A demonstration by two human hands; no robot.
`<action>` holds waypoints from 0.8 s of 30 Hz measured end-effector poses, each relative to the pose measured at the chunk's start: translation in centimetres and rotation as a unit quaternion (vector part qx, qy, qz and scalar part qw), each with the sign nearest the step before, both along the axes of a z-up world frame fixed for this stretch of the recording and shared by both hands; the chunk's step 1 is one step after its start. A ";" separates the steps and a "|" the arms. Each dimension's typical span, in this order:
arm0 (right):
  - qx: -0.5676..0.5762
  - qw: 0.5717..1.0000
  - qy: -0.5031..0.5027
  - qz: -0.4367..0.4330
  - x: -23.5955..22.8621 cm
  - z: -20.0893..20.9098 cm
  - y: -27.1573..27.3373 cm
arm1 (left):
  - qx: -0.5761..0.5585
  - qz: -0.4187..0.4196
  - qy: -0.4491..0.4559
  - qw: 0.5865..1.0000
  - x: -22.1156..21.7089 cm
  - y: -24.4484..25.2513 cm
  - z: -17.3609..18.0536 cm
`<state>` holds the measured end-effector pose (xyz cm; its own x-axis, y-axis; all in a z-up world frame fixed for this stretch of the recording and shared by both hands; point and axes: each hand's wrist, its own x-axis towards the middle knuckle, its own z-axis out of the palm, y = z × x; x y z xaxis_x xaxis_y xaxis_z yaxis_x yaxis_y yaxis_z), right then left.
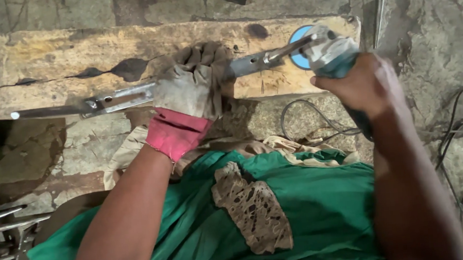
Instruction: The recorder is using an angle grinder to grind and polish various metal components on a workbench in a workshop.
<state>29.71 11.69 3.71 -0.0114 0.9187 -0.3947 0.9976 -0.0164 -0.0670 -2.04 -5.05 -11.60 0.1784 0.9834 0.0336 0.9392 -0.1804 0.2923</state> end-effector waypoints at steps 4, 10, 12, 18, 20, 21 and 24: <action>-0.035 0.999 -0.007 0.006 -1.5 -0.8 0.0 | -0.057 -0.009 -0.006 0.998 -0.5 -0.8 -4.4; -0.006 1.000 -0.005 0.020 -3.3 -1.6 1.2 | -0.003 0.028 -0.110 0.994 -0.4 -0.4 -1.8; 0.008 0.999 -0.010 0.031 -3.6 -1.6 1.1 | 0.024 0.023 -0.153 0.988 -0.4 -0.2 -1.0; 0.007 0.999 -0.023 0.040 -2.8 0.7 -0.6 | -0.194 0.047 -0.066 0.978 -0.1 -0.5 -5.2; -0.052 0.998 -0.033 0.025 -1.8 0.5 -0.8 | -0.070 0.003 0.057 0.996 -0.4 -0.8 -9.3; -0.052 0.998 -0.033 0.028 -1.7 0.6 -1.1 | -0.071 0.007 0.057 0.996 -0.6 -1.1 -12.7; -0.096 0.994 -0.036 0.038 -1.6 1.0 -1.8 | -0.101 -0.147 0.395 0.901 -0.7 -1.5 -17.4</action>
